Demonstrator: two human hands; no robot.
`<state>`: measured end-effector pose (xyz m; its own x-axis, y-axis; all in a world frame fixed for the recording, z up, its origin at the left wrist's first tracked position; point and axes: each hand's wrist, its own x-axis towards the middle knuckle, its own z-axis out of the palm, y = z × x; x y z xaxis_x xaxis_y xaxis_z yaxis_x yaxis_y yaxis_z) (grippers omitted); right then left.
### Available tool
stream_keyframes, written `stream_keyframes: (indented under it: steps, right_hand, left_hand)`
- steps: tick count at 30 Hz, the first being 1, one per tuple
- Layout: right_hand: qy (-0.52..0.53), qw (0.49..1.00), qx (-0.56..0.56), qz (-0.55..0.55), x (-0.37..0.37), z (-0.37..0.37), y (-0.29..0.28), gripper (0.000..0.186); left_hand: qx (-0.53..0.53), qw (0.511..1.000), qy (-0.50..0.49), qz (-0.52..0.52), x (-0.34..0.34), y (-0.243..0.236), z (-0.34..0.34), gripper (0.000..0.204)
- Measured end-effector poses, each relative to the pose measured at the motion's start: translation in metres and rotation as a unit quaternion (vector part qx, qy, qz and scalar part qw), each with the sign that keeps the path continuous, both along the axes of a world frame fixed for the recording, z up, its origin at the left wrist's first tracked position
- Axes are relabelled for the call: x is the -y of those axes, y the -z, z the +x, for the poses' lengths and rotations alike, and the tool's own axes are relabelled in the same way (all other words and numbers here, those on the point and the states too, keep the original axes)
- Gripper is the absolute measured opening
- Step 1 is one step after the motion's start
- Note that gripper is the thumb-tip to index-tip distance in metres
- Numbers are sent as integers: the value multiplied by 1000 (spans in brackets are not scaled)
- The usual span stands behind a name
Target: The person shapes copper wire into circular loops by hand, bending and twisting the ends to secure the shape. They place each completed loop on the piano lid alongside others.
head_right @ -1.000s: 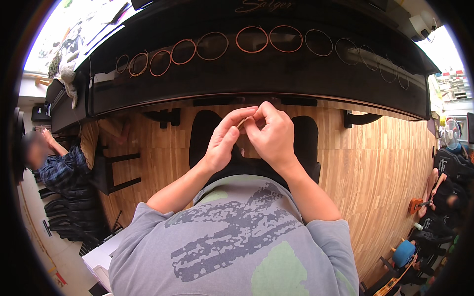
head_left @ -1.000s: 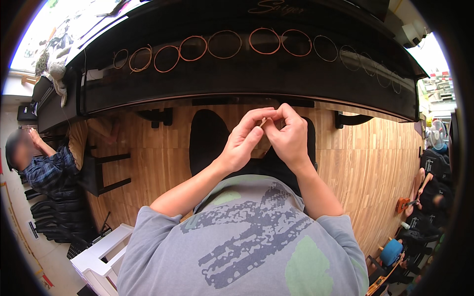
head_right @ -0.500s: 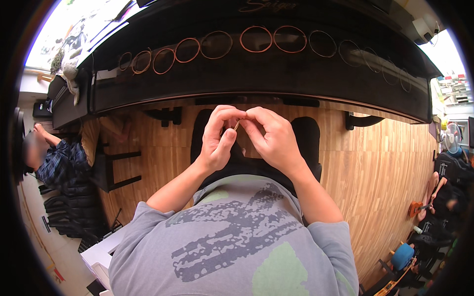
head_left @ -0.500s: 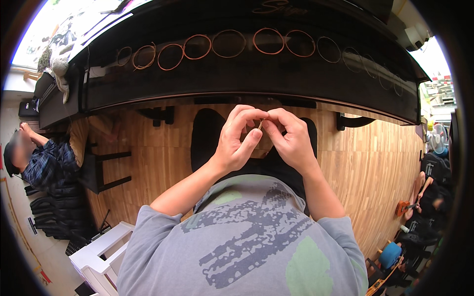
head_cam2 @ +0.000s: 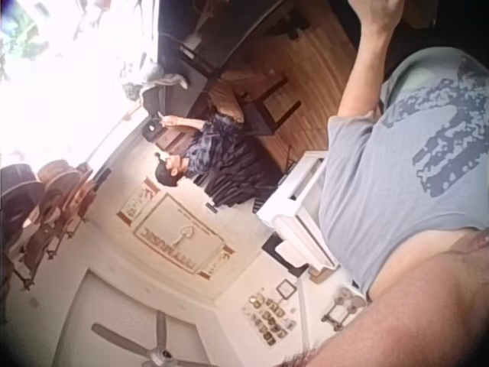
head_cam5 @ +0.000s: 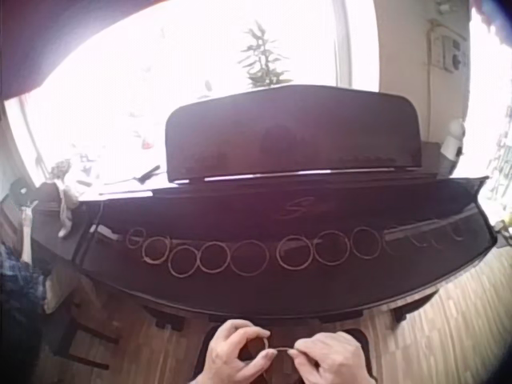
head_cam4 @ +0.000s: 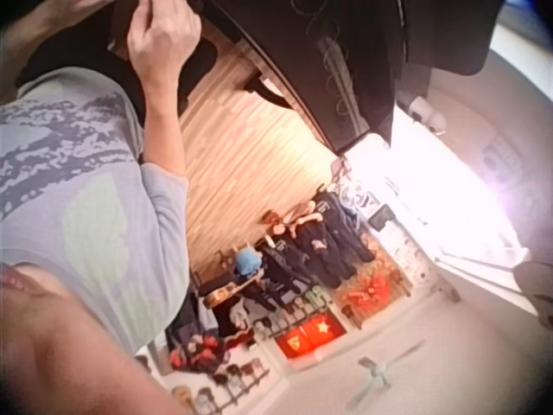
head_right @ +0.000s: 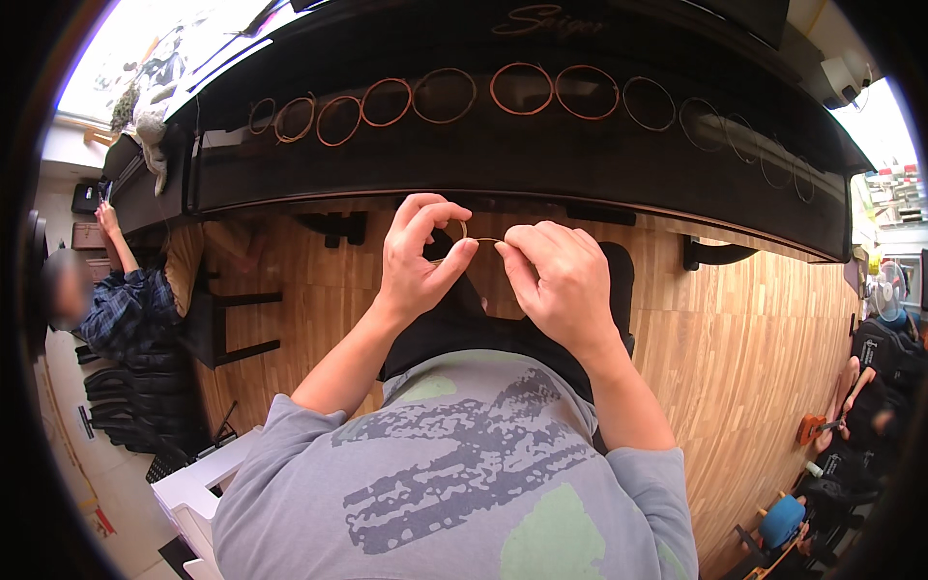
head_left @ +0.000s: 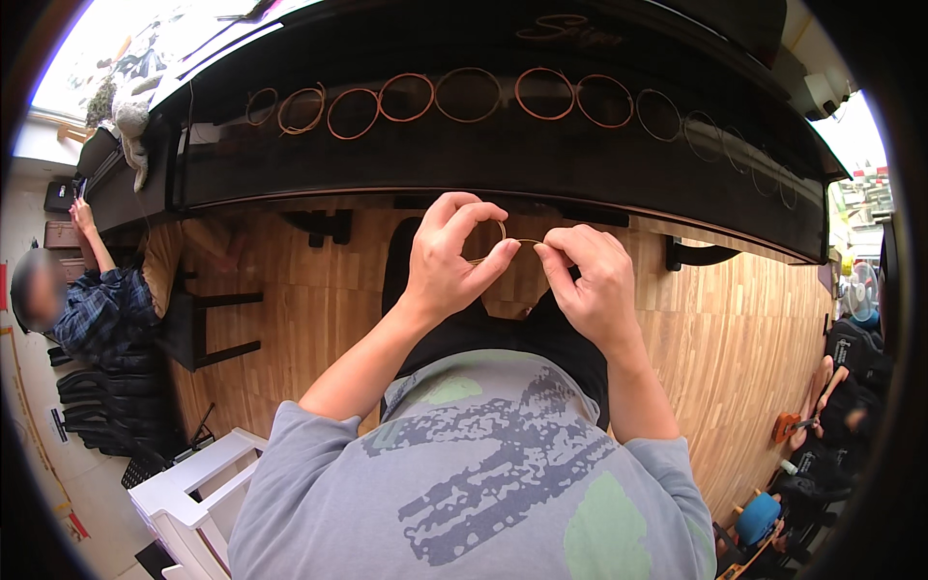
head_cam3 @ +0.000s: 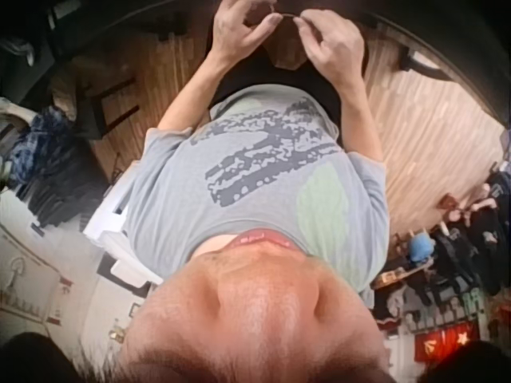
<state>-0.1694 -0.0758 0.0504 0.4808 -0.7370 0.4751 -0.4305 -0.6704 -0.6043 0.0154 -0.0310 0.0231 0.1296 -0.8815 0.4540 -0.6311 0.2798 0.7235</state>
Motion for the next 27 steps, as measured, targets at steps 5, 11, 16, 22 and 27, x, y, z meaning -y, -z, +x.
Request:
stream_keyframes:
  steps: [5,11,16,22,27]
  right_hand:
    - [-3,994,76,80,-7,12,5,6]
    - [-10,998,51,41,-7,11,4,6]
    - [-26,997,-40,-59,-4,8,1,9]
    - [-24,994,-93,-52,5,3,1,10]
    - [-27,996,-75,43,10,-2,3,13]
  left_hand:
    - [-297,945,114,71,-6,4,-9,25]
    - [-501,838,166,140,-9,2,-23,33]
    - [-491,830,168,204,-10,1,-22,43]
    - [-497,816,162,246,-8,-5,-21,43]
    - [-482,813,175,278,-6,-9,-17,48]
